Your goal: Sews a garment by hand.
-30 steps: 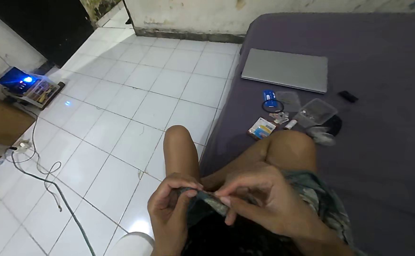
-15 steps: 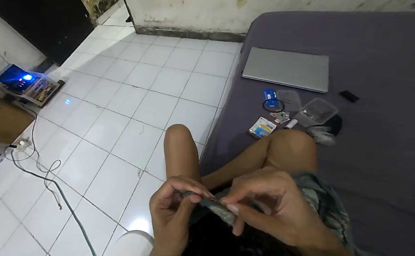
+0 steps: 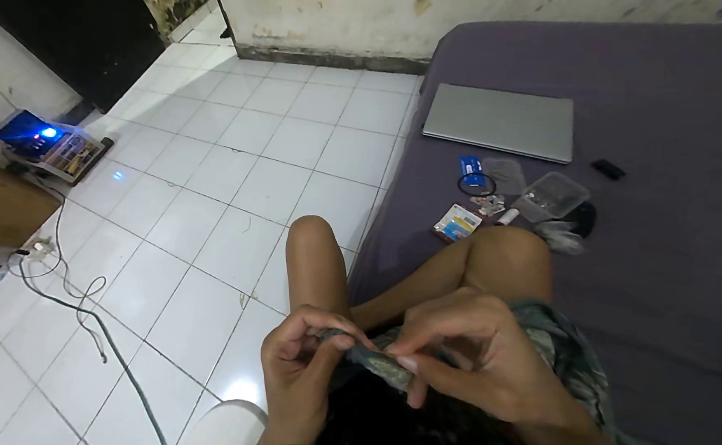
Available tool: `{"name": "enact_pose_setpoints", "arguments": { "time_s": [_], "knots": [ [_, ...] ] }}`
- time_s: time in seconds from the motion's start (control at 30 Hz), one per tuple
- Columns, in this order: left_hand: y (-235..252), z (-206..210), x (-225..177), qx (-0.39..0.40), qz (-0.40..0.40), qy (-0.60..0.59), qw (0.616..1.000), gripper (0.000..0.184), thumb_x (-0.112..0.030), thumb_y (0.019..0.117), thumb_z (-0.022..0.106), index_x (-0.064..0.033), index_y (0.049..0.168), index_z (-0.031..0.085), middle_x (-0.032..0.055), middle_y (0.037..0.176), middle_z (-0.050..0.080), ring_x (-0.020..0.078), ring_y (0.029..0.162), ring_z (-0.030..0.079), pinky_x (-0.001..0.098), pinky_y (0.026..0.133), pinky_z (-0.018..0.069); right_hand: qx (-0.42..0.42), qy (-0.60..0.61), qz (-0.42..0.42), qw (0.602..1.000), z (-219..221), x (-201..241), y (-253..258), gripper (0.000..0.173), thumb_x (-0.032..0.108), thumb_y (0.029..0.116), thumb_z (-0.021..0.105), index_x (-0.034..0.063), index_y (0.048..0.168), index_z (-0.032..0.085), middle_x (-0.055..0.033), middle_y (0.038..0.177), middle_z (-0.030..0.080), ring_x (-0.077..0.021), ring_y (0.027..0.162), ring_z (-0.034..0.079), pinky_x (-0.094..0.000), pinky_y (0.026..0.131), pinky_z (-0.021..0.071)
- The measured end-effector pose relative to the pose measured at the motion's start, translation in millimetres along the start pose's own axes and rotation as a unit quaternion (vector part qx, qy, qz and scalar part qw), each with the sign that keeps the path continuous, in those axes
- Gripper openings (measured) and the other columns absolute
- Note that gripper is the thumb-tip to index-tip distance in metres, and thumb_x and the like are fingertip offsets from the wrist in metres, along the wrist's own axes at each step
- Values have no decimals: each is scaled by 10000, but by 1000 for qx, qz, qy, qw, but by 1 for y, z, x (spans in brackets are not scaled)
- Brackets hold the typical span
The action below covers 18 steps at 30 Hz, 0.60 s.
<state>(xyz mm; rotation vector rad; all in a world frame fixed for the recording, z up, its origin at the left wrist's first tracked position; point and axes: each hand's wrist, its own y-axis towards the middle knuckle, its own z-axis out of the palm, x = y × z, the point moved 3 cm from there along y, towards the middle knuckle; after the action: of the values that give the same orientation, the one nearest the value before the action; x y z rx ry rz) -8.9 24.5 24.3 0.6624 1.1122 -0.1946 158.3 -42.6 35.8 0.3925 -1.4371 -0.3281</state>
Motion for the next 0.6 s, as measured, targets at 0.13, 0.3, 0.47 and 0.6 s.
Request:
{"name": "enact_pose_setpoints", "arguments": {
  "time_s": [0.13, 0.3, 0.47, 0.6],
  "knots": [
    [0, -2, 1, -5, -12, 13, 1000, 159, -271, 1003, 620, -162, 1026, 733, -95, 891, 747, -32, 814, 700, 136, 734, 573, 6, 12, 1, 1000, -2, -4, 1, 112, 120, 972, 674, 17, 975, 717, 32, 809, 718, 52, 722, 679, -114, 652, 582],
    [0, -3, 3, -3, -40, -5, 999, 147, -263, 991, 639, -163, 1015, 744, -103, 879, 745, -44, 797, 692, 130, 721, 568, 21, 52, 15, 998, -4, -12, 3, 106, 126, 973, 672, 38, 983, 731, 65, 830, 727, 55, 722, 684, -118, 648, 586],
    [1, -4, 8, 2, -78, -30, 996, 139, -262, 984, 651, -176, 1010, 756, -112, 855, 745, -58, 773, 682, 125, 710, 560, 50, 95, 34, 994, -8, -22, 7, 118, 138, 987, 661, 51, 1008, 738, 80, 844, 735, 52, 705, 690, -126, 623, 592],
    [2, -4, 10, -4, -94, -30, 995, 132, -270, 973, 664, -185, 1007, 759, -125, 847, 738, -69, 767, 673, 118, 703, 552, 48, 113, 53, 991, -8, -27, 8, 114, 135, 991, 657, 72, 1022, 746, 93, 861, 744, 57, 690, 686, -120, 604, 585]
  ]
}}
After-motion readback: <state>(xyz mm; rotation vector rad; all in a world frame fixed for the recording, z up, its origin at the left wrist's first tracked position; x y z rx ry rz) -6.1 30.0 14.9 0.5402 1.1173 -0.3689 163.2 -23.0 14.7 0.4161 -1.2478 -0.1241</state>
